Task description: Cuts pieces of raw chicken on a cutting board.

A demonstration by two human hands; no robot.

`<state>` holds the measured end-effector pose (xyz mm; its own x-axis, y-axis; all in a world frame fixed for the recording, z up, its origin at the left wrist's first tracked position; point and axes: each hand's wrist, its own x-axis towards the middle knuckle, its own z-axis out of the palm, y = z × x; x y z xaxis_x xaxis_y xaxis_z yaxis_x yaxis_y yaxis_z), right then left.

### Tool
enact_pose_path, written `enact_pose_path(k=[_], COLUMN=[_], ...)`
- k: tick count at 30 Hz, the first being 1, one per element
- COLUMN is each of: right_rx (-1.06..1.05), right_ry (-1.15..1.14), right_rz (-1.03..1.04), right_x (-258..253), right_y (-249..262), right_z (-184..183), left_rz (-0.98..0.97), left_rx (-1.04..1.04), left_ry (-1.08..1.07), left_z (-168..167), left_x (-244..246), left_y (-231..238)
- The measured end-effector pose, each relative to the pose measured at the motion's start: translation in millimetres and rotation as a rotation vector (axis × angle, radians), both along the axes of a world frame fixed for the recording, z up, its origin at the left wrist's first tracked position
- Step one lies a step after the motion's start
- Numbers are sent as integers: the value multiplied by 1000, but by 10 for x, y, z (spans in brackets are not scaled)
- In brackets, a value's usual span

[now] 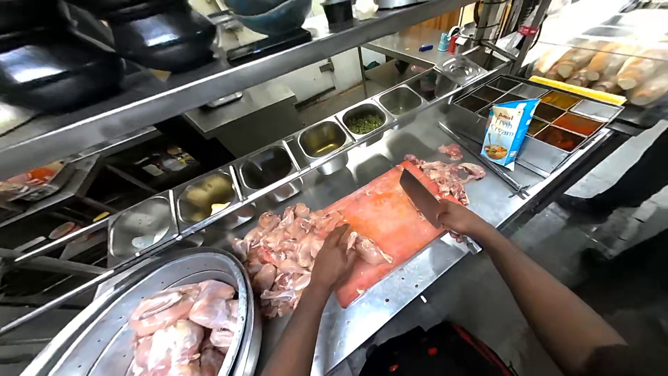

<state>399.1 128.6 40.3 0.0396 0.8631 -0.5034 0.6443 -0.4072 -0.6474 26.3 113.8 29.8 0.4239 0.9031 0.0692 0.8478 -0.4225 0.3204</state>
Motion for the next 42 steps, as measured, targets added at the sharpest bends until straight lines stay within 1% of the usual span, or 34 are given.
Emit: enact_pose_path(k=[1,2,4,6,8,11,12,13,14,17,19,21,22,25,29,31,33,34,35,36,39,40,41,42], right_rx=[26,47,76,98,81,66,67,70,72,76,70,82,109,182,172,133,114,148,241,411,1131,1286,1373,1385], right_ry=[74,149,289,418,490,498,489,472,452,363,277,163,101,-88,-278,-345,-399,-418,-423,-411,-308,-265,-237,-241], right_rz=[-46,-99,-203,-273,-330,-389,-400,-400,-395,-346,-263,-127,-56,135,321,389,422,423,410,377,139,46,-30,-69], right_x=[49,75,99,150,192,218,227,235,230,85,-90,-287,-392,-716,-1082,-1183,-1230,-1237,-1229,-1212,-1265,-1334,-1407,-1472], right_y=[-45,-109,-290,-476,-663,-912,-979,-1031,-1077,-1171,-1192,-1177,-1158,-1092,-1042,-1007,-965,-951,-955,-979,-944,-895,-851,-822], right_z=[-23,-23,-18,-28,-5,25,19,16,18,104,186,265,278,269,227,165,218,318,457,608,940,949,850,656], left_rz=[-47,-76,-75,-16,95,287,337,393,462,676,738,739,725,670,608,589,582,574,559,539,517,517,517,514], left_rx=[-41,-135,-337,-435,-440,-359,-348,-358,-399,-610,-694,-716,-701,-619,-502,-502,-511,-507,-501,-499,-500,-499,-499,-494], left_ry=[-149,-270,-421,-457,-353,-83,-45,-58,-129,-482,-634,-680,-640,-350,-46,65,119,130,131,132,135,136,135,138], left_z=[-30,-46,-102,-217,-257,-62,9,64,90,150,257,323,317,266,275,318,332,336,337,340,356,350,345,339], left_x=[17,37,106,196,296,427,430,408,360,208,170,146,121,43,61,90,113,117,115,110,123,125,129,131], left_y=[86,166,271,356,427,464,463,453,426,273,144,72,71,113,82,58,44,39,35,28,5,-2,-9,-10])
